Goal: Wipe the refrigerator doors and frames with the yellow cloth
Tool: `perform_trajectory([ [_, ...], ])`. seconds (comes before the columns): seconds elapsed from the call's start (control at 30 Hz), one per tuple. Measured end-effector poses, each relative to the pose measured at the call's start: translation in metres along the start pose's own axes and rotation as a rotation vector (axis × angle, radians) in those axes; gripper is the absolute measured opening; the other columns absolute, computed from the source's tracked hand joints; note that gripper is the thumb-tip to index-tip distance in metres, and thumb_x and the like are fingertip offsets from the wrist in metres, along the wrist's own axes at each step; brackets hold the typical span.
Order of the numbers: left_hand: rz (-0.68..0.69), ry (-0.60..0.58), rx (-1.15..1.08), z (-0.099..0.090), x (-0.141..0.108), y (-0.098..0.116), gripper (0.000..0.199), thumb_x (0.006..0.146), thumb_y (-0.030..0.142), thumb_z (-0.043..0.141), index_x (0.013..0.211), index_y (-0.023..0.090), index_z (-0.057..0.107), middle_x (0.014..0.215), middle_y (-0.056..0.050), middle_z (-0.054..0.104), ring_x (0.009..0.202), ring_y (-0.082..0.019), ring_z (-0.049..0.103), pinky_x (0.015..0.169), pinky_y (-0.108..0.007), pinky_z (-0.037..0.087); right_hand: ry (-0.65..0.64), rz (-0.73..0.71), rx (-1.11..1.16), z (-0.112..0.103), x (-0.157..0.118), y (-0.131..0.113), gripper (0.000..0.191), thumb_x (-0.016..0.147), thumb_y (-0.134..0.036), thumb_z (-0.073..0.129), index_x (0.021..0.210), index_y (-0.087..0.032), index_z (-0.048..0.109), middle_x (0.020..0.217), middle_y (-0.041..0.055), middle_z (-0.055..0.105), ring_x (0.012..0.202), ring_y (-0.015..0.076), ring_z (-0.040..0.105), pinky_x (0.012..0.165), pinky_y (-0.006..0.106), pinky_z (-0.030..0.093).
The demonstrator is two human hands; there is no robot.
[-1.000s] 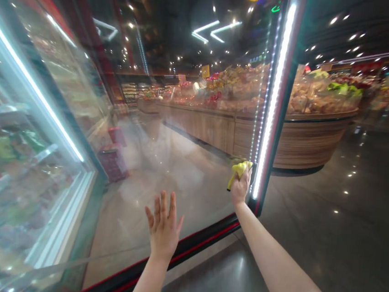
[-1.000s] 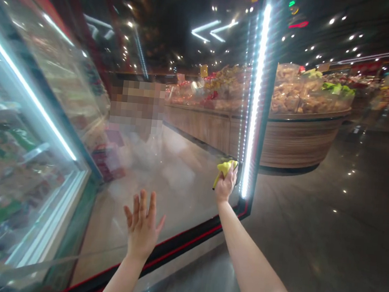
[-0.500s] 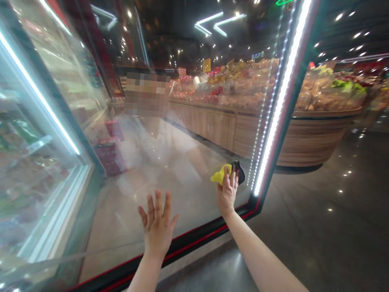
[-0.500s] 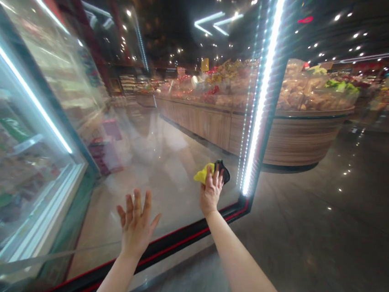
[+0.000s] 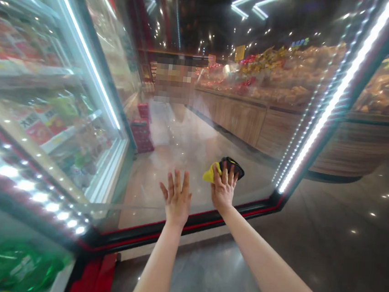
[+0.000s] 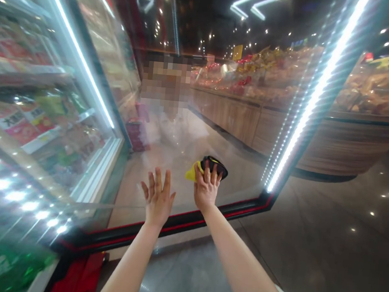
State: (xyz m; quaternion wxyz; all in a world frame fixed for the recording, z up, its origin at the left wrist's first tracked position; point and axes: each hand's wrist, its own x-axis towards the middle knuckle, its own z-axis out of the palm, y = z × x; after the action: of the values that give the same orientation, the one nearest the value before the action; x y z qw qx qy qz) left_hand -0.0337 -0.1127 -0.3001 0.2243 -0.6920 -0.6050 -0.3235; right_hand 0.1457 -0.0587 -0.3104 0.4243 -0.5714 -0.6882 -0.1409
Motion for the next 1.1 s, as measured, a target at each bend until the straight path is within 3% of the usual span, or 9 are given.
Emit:
perform_trajectory([
  [0.17, -0.046, -0.025, 0.006, -0.003, -0.007, -0.009, 0.106, 0.086, 0.015, 0.069, 0.16, 0.028, -0.006, 0.168, -0.014, -0.001, 0.155, -0.037, 0.002, 0.121, -0.071, 0.014, -0.031, 0.02, 0.03, -0.007, -0.008, 0.019, 0.074, 0.092, -0.018, 0.049, 0.161, -0.034, 0.027, 0.17, 0.0073, 0.022, 0.157, 0.0349, 0.011, 0.12, 0.066, 0.024],
  [0.3, -0.063, 0.016, 0.015, -0.006, -0.01, -0.021, 0.105, 0.087, 0.016, 0.069, 0.161, 0.029, -0.005, 0.168, -0.014, 0.0, 0.155, -0.037, 0.005, 0.122, -0.07, 0.013, 0.132, 0.119, 0.053, -0.008, 0.03, -0.013, 0.074, 0.096, -0.023, 0.046, 0.164, -0.03, 0.017, 0.172, 0.0104, 0.011, 0.157, 0.0386, 0.002, 0.117, 0.072, 0.022],
  [0.43, -0.125, 0.034, 0.045, -0.009, -0.015, -0.03, 0.105, 0.087, 0.019, 0.07, 0.161, 0.026, -0.004, 0.168, -0.016, 0.003, 0.156, -0.038, 0.006, 0.122, -0.069, 0.014, 0.009, -0.182, -0.023, 0.0, 0.022, -0.041, 0.067, 0.095, -0.02, 0.052, 0.157, -0.038, 0.036, 0.166, 0.0062, 0.033, 0.155, 0.0376, 0.017, 0.121, 0.07, 0.014],
  [0.57, -0.184, -0.017, 0.091, -0.009, -0.023, -0.038, 0.105, 0.086, 0.021, 0.073, 0.161, 0.026, -0.001, 0.169, -0.016, 0.007, 0.156, -0.036, 0.008, 0.124, -0.066, 0.012, -0.057, -0.335, -0.079, -0.001, 0.002, -0.015, 0.062, 0.094, -0.02, 0.055, 0.15, -0.043, 0.047, 0.156, 0.0032, 0.05, 0.149, 0.0345, 0.033, 0.123, 0.065, 0.014],
  [0.67, -0.216, -0.003, 0.1, -0.008, -0.03, -0.047, 0.105, 0.085, 0.022, 0.074, 0.161, 0.027, 0.001, 0.169, -0.015, 0.011, 0.157, -0.035, 0.008, 0.125, -0.065, 0.01, 0.013, -0.23, -0.066, -0.003, 0.016, -0.013, 0.066, 0.093, -0.02, 0.054, 0.155, -0.037, 0.041, 0.163, 0.006, 0.038, 0.153, 0.0379, 0.024, 0.121, 0.068, 0.016],
  [0.77, -0.279, 0.039, 0.117, -0.008, -0.034, -0.056, 0.106, 0.085, 0.022, 0.075, 0.161, 0.028, 0.0, 0.17, -0.015, 0.009, 0.157, -0.035, 0.007, 0.125, -0.064, 0.01, 0.1, -0.154, -0.024, 0.003, 0.029, -0.041, 0.07, 0.093, -0.02, 0.052, 0.16, -0.032, 0.032, 0.169, 0.0094, 0.024, 0.156, 0.0419, 0.011, 0.118, 0.074, 0.016],
  [0.87, -0.329, 0.04, 0.122, -0.008, -0.035, -0.059, 0.107, 0.085, 0.025, 0.075, 0.161, 0.031, 0.001, 0.17, -0.014, 0.001, 0.157, -0.037, 0.005, 0.124, -0.065, 0.013, 0.083, -0.35, -0.029, 0.015, 0.015, -0.058, 0.065, 0.094, -0.018, 0.052, 0.156, -0.037, 0.041, 0.165, 0.0065, 0.035, 0.155, 0.0389, 0.016, 0.119, 0.073, 0.009],
  [1.0, -0.369, 0.04, 0.114, -0.008, -0.035, -0.057, 0.112, 0.084, 0.029, 0.076, 0.161, 0.026, -0.006, 0.169, -0.017, 0.0, 0.156, -0.038, 0.004, 0.124, -0.066, 0.015, 0.023, -0.76, -0.052, 0.019, -0.008, -0.033, 0.055, 0.095, -0.016, 0.054, 0.143, -0.043, 0.056, 0.151, -0.0029, 0.056, 0.15, 0.0265, 0.032, 0.127, 0.058, -0.001],
  [1.1, -0.436, 0.052, 0.117, -0.008, -0.037, -0.059, 0.114, 0.085, 0.03, 0.075, 0.16, 0.024, -0.01, 0.169, -0.018, -0.001, 0.156, -0.039, 0.003, 0.123, -0.067, 0.015, 0.042, -0.719, -0.049, 0.011, 0.006, -0.029, 0.054, 0.094, -0.016, 0.055, 0.142, -0.042, 0.058, 0.151, -0.0007, 0.056, 0.148, 0.0276, 0.037, 0.127, 0.057, 0.002],
])
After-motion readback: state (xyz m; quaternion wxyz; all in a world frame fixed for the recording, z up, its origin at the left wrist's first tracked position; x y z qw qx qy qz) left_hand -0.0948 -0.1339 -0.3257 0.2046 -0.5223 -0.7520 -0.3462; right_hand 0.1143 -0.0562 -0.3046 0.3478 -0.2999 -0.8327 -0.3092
